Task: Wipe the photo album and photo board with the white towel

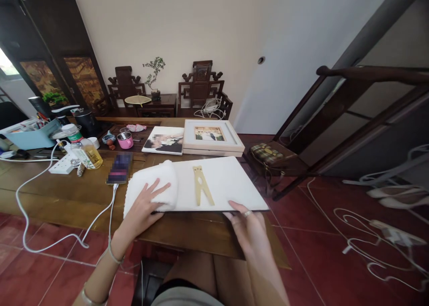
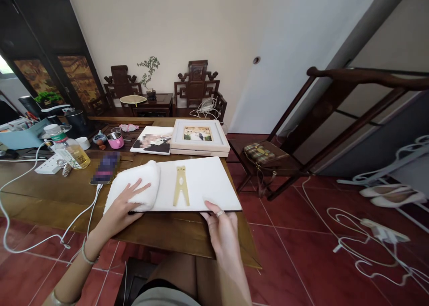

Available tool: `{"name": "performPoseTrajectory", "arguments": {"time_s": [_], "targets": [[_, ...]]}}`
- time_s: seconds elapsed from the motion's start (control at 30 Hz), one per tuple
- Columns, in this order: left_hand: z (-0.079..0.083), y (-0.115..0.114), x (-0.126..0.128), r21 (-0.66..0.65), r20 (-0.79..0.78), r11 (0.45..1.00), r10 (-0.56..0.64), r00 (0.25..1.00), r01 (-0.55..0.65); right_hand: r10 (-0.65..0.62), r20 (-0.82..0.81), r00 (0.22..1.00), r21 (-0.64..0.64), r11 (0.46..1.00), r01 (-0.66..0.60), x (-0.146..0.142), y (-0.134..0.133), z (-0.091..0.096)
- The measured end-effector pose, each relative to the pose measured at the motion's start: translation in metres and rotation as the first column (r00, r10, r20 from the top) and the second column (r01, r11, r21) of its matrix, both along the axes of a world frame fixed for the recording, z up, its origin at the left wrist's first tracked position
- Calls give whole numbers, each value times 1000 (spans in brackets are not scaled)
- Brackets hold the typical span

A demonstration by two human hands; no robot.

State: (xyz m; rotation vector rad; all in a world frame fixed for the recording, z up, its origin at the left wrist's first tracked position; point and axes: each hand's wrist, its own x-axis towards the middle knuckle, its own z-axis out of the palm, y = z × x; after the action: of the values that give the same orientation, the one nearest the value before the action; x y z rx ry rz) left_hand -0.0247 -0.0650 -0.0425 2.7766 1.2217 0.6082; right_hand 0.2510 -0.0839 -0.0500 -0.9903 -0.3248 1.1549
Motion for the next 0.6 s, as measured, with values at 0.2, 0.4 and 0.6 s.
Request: {"name": "performPoseTrajectory", "arguments": {"time_s": [0.2, 0.4, 0.6], "targets": [[7, 4, -17, -12, 3, 1000, -9, 1000, 9, 282, 112, 953, -126, 955, -268, 35, 4, -8], [11, 9, -21, -41, -77, 999, 2, 997, -5, 417, 644, 641, -269, 908, -321, 50, 3, -14], [6, 10, -18, -80, -106, 996, 17, 994, -25, 484, 874, -48, -482, 847, -225, 68, 12, -3]]}}
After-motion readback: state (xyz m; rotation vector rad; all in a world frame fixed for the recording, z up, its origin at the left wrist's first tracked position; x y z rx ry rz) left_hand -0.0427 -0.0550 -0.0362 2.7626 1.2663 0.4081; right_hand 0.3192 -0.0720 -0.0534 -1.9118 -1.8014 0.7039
